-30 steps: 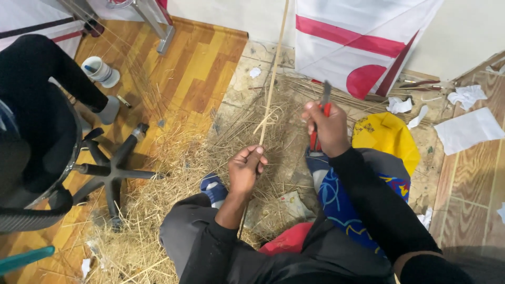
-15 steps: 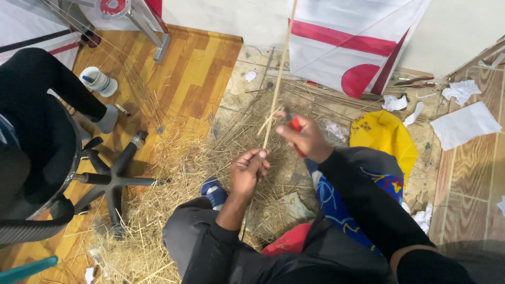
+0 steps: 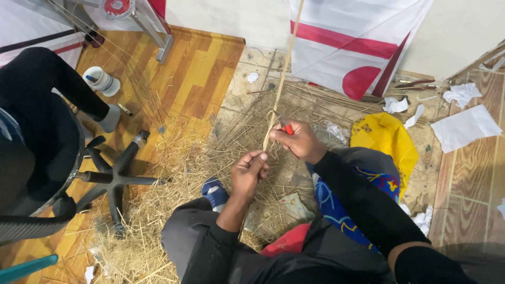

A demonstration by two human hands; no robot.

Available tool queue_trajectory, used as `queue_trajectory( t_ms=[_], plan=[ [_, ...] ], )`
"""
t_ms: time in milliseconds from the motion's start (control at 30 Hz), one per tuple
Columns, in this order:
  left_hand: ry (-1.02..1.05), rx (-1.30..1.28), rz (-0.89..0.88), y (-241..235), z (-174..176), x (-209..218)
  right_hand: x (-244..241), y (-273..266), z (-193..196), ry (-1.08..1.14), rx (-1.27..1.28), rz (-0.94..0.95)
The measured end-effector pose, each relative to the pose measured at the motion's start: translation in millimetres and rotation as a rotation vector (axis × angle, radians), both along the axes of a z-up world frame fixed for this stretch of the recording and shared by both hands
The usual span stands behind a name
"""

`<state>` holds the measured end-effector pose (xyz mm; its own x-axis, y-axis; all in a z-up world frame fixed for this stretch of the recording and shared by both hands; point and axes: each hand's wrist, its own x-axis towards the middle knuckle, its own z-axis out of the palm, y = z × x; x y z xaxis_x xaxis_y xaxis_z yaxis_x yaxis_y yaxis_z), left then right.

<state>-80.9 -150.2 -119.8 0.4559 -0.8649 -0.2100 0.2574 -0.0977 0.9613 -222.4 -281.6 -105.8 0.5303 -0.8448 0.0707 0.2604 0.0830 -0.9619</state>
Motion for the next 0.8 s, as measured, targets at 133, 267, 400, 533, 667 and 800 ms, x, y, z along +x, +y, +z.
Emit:
queue_trajectory(
  t_ms=[133,267,400,533,667,800],
  plan=[
    [-0.012,0.003,0.089,-3,0,6,-2,-3,9,0.025,0.016,-0.037],
    [-0.021,-0.034,0.168,-7,-8,19,-5,-16,5,-0.008,0.114,-0.257],
    [-0.025,-0.036,0.229,-8,8,30,-21,-40,3,-0.046,0.228,-0.425],
    [-0.050,-0.064,0.303,-6,24,32,-35,-52,14,0.114,0.207,-0.513],
    [0.012,-0.054,0.255,-7,25,21,-43,-34,-10,0.688,-0.334,-0.034],
    [0.067,-0.069,0.230,-8,6,16,-15,-4,6,1.102,-0.458,0.054]
  ],
)
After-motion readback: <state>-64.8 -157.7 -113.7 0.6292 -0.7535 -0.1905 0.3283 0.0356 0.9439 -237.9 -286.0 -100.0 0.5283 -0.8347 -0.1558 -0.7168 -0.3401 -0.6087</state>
